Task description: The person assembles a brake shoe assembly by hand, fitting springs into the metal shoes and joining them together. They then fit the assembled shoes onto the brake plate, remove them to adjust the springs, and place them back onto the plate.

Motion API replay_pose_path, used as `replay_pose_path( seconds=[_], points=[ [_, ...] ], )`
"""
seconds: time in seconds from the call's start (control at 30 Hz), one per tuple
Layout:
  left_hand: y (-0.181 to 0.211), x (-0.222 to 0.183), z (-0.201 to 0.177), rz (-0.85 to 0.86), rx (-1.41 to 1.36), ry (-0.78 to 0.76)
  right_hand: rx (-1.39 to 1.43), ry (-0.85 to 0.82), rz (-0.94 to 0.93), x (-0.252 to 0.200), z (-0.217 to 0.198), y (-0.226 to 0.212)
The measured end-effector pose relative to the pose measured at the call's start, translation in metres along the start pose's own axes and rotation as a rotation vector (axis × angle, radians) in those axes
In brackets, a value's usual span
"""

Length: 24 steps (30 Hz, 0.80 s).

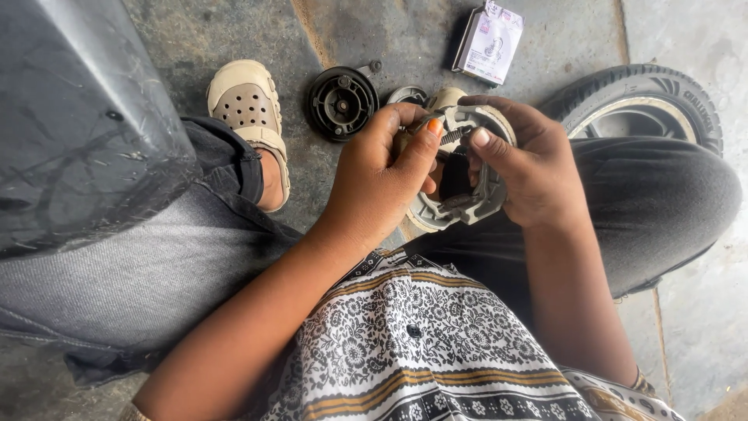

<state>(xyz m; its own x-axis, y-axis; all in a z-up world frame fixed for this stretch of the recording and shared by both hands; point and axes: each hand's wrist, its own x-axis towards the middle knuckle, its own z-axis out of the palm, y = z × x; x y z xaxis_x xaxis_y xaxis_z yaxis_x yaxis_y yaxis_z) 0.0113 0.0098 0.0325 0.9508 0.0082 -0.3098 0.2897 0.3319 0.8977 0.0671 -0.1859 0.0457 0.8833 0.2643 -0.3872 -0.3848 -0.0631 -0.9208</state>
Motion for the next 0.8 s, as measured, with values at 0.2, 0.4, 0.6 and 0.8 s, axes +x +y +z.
replay_pose_path(
  seconds=[0.2, 0.4, 0.6, 0.8],
  points=[
    [0.004, 0.002, 0.002, -0.008, 0.016, 0.001, 0.007, -0.027, 0.020, 0.002, 0.000, -0.007],
    [0.007, 0.000, 0.001, 0.072, 0.170, 0.025, 0.053, -0.043, 0.046, 0.000, 0.003, -0.008],
    [0.000, 0.000, -0.002, 0.293, 0.395, 0.058, 0.008, -0.077, 0.037, -0.004, 0.004, -0.014],
    [-0.001, 0.001, 0.001, 0.271, 0.461, 0.073, -0.119, 0.000, -0.096, -0.006, 0.007, -0.002]
  ],
)
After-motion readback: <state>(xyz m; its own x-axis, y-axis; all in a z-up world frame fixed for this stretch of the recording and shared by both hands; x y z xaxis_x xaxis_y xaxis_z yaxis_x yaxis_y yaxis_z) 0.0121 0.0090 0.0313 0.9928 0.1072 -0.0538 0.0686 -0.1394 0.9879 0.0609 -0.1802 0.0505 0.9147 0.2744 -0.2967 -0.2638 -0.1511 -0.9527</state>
